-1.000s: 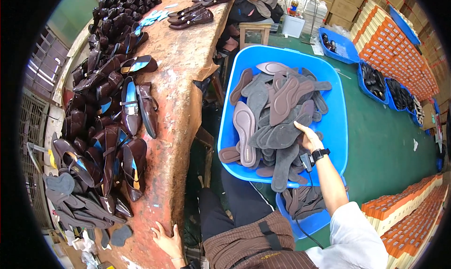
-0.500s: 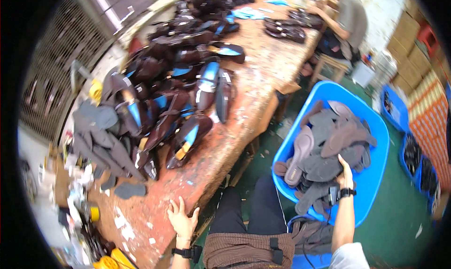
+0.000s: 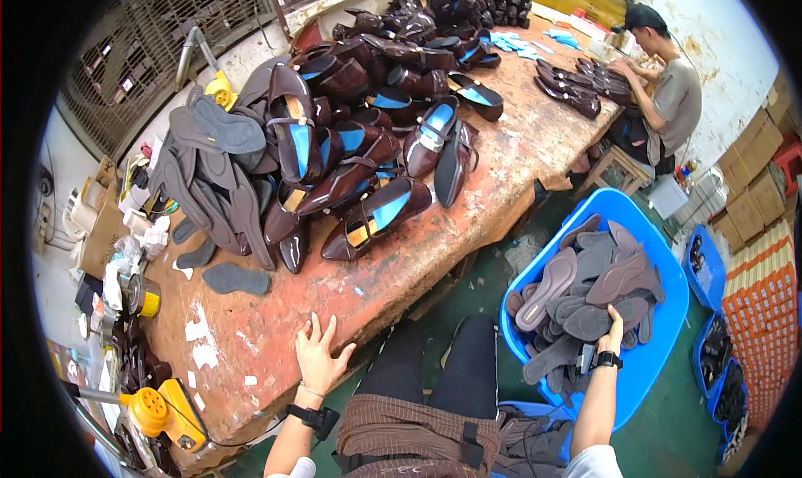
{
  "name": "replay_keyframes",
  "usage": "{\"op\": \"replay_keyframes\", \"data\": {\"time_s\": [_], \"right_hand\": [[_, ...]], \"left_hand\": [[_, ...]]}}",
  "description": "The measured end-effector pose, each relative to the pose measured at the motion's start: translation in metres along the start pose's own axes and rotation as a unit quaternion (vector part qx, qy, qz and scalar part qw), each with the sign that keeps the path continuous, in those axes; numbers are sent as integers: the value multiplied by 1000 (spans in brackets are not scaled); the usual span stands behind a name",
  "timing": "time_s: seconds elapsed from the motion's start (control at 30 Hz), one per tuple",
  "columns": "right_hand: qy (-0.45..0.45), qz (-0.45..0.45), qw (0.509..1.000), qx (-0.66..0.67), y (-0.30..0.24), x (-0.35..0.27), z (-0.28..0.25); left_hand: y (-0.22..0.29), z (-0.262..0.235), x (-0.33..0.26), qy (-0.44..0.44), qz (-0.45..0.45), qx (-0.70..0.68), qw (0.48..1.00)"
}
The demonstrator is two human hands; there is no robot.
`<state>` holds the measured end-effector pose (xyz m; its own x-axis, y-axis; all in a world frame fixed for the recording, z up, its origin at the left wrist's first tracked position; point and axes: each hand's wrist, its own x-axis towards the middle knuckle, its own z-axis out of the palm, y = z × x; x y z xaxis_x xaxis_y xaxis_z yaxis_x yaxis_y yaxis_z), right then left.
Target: Inserting insoles into shoes and organizing them on a factory workbench.
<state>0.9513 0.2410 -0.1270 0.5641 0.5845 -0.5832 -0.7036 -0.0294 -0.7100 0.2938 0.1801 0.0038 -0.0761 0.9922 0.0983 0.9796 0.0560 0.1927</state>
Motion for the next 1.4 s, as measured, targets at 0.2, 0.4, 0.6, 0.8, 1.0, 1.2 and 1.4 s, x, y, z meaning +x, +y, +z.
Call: {"op": "replay_keyframes", "data": {"time_s": [0.2,0.4,0.6,0.8,1.0,1.2,1.4], "right_hand": [[16,-89,995,-32,-38,-74,48],[20,-153,988,-5,-93,-105,54],[-44,-158,986,-31,-163,-174,75],[-19,-219,968,-119,-218,-229,136],[-104,-297,930,-189,-249,-259,235],[-296,-241,905,-189,-218,-260,425],[-476,-261,812,-215,-76,-260,620]], "left_hand": [[-47,5,-7,14,82,-54,995],[-53,15,-11,36,98,-49,993],[-44,15,-10,22,79,-41,996],[-43,12,-4,30,84,-48,995],[-59,14,-7,46,79,-82,992],[-58,-1,-6,49,48,-135,989],[-59,-1,-9,66,14,-162,985]]}}
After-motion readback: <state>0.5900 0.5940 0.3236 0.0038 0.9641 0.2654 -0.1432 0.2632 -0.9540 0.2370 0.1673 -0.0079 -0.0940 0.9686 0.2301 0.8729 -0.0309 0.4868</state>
